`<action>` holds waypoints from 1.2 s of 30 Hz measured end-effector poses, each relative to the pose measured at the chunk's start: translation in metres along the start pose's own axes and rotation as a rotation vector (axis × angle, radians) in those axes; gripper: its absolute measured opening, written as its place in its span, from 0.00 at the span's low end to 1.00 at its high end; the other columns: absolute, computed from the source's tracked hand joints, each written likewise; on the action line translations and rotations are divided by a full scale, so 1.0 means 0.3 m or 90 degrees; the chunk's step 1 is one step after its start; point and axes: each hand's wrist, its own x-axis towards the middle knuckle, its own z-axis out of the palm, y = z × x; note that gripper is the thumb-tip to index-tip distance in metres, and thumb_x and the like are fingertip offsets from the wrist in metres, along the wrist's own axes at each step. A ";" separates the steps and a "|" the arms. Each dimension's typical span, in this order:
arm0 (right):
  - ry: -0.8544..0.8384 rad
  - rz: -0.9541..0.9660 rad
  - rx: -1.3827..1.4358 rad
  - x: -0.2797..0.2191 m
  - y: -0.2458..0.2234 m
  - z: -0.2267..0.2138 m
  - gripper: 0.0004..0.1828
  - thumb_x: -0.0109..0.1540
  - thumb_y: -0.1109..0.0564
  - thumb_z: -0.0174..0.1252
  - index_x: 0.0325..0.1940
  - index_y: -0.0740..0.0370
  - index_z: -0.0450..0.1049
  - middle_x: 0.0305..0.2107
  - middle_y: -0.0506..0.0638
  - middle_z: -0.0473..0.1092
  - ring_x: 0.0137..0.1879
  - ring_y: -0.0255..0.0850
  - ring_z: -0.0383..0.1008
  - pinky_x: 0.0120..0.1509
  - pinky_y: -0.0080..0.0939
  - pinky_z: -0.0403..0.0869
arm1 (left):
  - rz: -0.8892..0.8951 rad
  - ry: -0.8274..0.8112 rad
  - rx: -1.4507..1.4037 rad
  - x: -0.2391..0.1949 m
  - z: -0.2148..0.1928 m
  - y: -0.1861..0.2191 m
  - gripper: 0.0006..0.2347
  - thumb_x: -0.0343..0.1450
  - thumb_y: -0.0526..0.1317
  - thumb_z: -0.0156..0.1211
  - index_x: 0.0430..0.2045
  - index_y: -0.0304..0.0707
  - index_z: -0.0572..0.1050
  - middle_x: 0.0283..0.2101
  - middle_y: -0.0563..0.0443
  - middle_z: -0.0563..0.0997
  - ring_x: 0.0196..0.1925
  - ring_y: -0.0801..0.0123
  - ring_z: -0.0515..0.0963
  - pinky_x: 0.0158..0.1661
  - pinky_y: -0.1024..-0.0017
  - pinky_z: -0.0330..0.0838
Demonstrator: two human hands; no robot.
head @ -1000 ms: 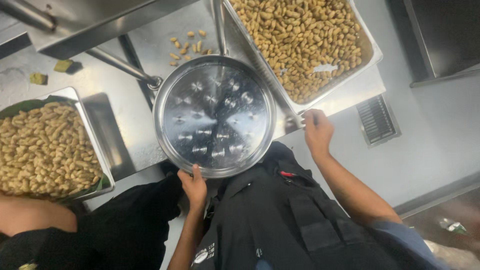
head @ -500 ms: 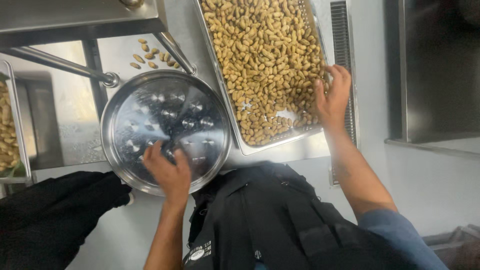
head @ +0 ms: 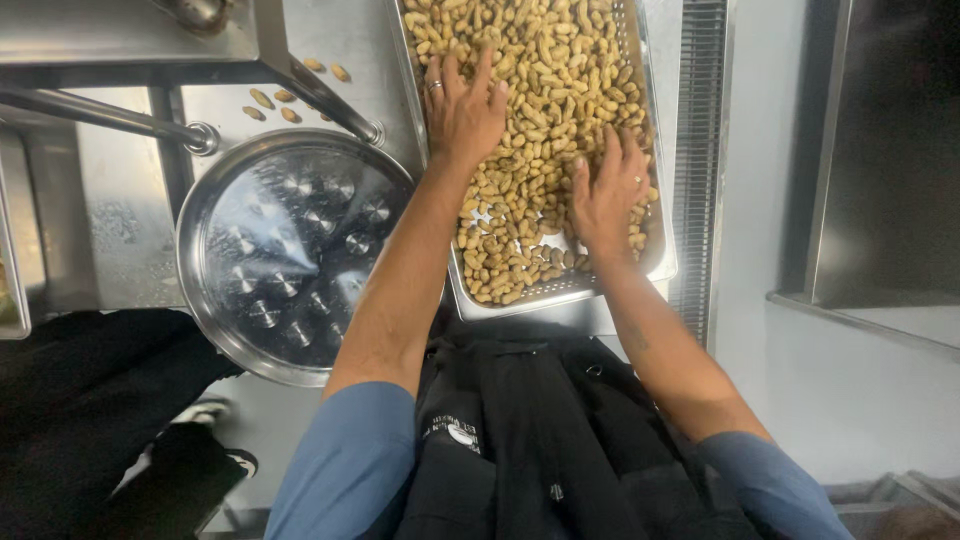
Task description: The person sorts peanuts by hand, transferring them from a large rectangular tray into a round metal bowl. They repeatedly scoop handfuls of peanuts and place them into the bowl, occasionally spreading them out.
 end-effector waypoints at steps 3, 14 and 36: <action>-0.061 0.072 0.021 0.006 -0.002 0.066 0.30 0.71 0.44 0.49 0.75 0.60 0.58 0.71 0.62 0.53 0.78 0.55 0.48 0.76 0.67 0.44 | -0.029 -0.057 -0.018 0.003 0.006 0.036 0.25 0.77 0.59 0.45 0.72 0.67 0.56 0.72 0.32 0.53 0.74 0.39 0.53 0.71 0.40 0.37; 0.055 0.041 0.231 0.038 -0.083 0.158 0.19 0.70 0.51 0.55 0.63 0.63 0.71 0.59 0.62 0.68 0.66 0.58 0.66 0.71 0.53 0.66 | -0.087 0.027 -0.171 -0.254 0.003 0.198 0.14 0.73 0.55 0.54 0.51 0.64 0.78 0.63 0.52 0.71 0.68 0.47 0.65 0.61 0.38 0.52; 0.088 0.164 0.740 -0.029 -0.258 0.020 0.12 0.72 0.58 0.48 0.50 0.68 0.74 0.44 0.52 0.74 0.49 0.36 0.73 0.56 0.35 0.74 | -0.112 0.300 -0.678 -0.372 -0.009 0.310 0.11 0.73 0.46 0.63 0.39 0.38 0.82 0.51 0.49 0.79 0.51 0.61 0.82 0.51 0.67 0.77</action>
